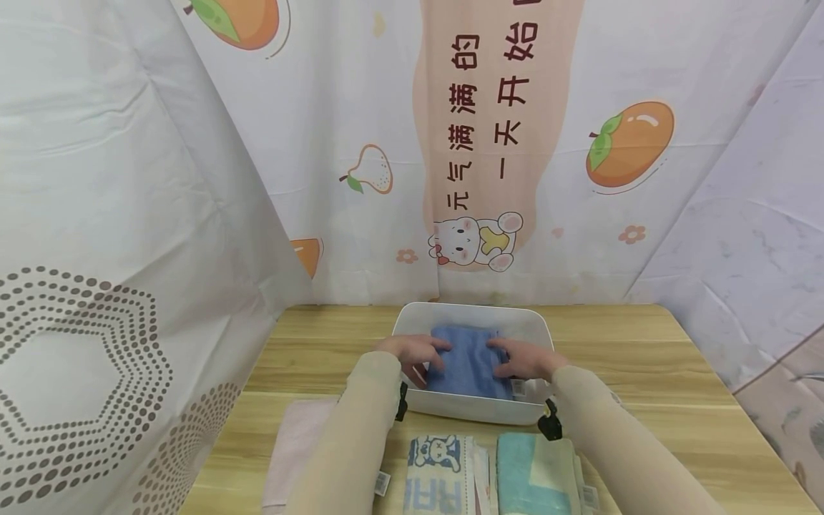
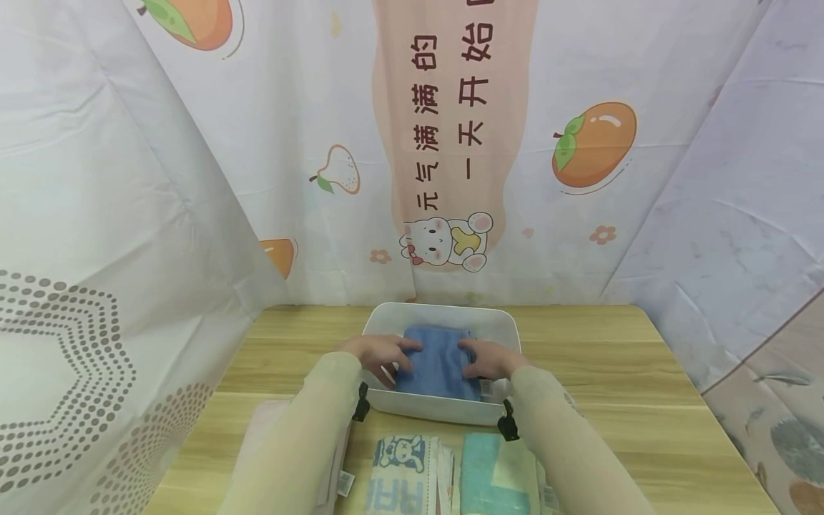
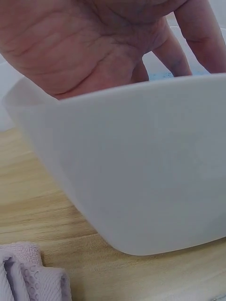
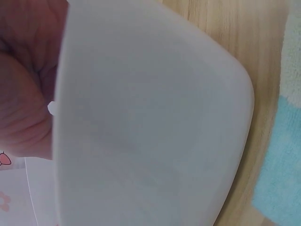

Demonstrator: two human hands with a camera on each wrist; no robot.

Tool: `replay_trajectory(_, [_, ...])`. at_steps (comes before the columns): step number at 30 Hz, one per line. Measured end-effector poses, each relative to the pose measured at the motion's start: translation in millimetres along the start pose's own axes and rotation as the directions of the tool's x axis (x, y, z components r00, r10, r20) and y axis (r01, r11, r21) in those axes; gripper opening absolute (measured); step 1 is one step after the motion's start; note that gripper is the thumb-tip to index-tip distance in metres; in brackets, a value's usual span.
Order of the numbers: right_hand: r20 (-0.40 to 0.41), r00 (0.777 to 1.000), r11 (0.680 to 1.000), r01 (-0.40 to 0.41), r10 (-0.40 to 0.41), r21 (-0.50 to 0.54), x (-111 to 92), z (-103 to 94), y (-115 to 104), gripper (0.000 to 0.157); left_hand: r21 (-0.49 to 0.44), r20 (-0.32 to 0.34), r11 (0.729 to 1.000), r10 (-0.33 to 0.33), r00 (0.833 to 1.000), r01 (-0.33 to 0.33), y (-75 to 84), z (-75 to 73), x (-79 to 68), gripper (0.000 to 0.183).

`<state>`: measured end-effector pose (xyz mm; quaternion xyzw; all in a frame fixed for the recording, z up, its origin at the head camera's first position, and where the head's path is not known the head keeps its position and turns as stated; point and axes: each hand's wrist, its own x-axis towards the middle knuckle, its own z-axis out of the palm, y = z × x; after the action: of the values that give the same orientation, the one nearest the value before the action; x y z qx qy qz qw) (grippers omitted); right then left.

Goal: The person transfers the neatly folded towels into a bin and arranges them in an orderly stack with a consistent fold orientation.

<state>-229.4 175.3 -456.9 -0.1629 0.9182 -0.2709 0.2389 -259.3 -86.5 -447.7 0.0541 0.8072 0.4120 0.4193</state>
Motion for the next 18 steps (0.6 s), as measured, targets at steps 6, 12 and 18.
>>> replay_trajectory(6, [-0.002,1.0,1.0,-0.011,0.011,-0.017,1.1,3.6,2.0,0.061,0.021,-0.002,1.0,-0.007,1.0,0.007,-1.3,-0.7,0.3,0.066])
replay_trajectory(12, [0.008,1.0,0.999,-0.023,0.023,-0.031,2.2,5.6,3.0,0.062,0.047,0.006,0.999,-0.01,1.0,0.01,-0.6,-0.9,-0.1,0.066])
replay_trajectory(18, [0.027,0.999,0.999,-0.037,0.038,-0.037,1.4,5.6,1.7,0.064,0.028,0.007,0.999,-0.022,1.0,0.022,-0.9,-0.2,-1.3,0.067])
